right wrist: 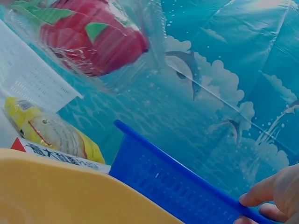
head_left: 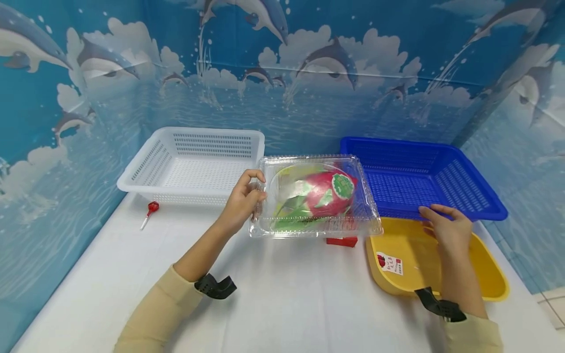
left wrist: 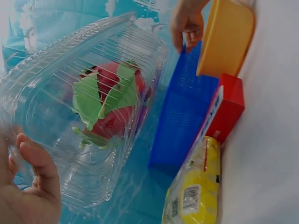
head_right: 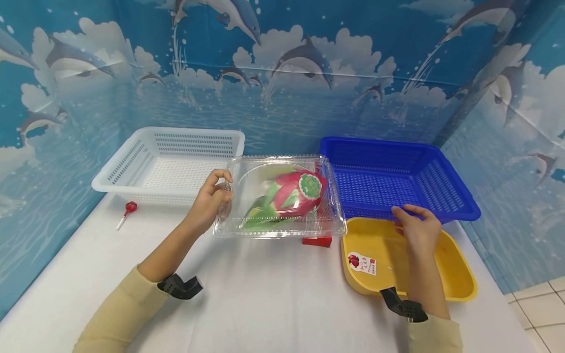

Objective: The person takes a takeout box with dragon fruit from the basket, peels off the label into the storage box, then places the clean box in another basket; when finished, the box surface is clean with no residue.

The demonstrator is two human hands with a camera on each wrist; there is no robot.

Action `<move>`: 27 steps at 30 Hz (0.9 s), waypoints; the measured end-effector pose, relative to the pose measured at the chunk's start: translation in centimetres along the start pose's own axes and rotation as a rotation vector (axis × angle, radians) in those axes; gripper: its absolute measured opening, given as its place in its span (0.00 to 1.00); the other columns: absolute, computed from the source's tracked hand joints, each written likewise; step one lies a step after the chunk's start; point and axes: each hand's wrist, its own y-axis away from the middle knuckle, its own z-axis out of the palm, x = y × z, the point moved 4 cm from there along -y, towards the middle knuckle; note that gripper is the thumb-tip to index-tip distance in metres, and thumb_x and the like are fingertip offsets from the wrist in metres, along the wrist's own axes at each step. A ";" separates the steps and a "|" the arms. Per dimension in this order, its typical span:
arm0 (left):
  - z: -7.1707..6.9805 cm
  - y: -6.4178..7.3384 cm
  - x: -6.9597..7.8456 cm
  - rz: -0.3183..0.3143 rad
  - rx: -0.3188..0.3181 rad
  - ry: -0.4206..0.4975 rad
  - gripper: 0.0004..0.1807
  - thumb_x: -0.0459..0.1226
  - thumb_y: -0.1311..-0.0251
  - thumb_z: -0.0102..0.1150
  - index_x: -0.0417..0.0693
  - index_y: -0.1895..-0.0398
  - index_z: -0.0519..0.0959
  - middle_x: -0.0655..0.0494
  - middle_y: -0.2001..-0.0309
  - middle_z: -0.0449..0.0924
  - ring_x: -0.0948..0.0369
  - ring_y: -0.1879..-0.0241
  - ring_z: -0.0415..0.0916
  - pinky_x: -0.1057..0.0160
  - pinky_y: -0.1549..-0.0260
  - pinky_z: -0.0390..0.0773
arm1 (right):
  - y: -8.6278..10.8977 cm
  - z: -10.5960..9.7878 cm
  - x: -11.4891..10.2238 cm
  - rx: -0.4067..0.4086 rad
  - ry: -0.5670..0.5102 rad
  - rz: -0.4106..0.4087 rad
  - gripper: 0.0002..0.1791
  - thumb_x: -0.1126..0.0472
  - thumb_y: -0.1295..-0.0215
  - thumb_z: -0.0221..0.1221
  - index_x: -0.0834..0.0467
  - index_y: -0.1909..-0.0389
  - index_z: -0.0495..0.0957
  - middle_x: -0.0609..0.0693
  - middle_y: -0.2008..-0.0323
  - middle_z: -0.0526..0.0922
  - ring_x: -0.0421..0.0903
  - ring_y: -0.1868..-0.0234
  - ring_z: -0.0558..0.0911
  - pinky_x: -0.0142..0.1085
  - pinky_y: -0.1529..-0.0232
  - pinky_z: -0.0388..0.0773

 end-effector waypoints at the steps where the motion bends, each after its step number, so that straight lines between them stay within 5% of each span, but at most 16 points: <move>1: 0.1 -0.2 0.1 0.006 -0.001 0.003 0.14 0.27 0.44 0.43 0.40 0.53 0.62 0.54 0.79 0.60 0.65 0.88 0.57 0.69 0.93 0.59 | 0.0 0.1 0.0 -0.002 0.008 -0.001 0.24 0.53 0.49 0.74 0.54 0.55 0.74 0.42 0.66 0.77 0.38 0.74 0.81 0.28 0.72 0.81; 27: 6.3 -7.7 -0.1 0.024 -0.093 0.139 0.11 0.27 0.36 0.41 0.50 0.55 0.65 0.59 0.87 0.55 0.64 0.91 0.54 0.67 0.92 0.60 | -0.4 0.0 0.0 0.000 0.026 -0.003 0.16 0.56 0.42 0.69 0.52 0.57 0.73 0.43 0.66 0.77 0.41 0.73 0.80 0.28 0.72 0.81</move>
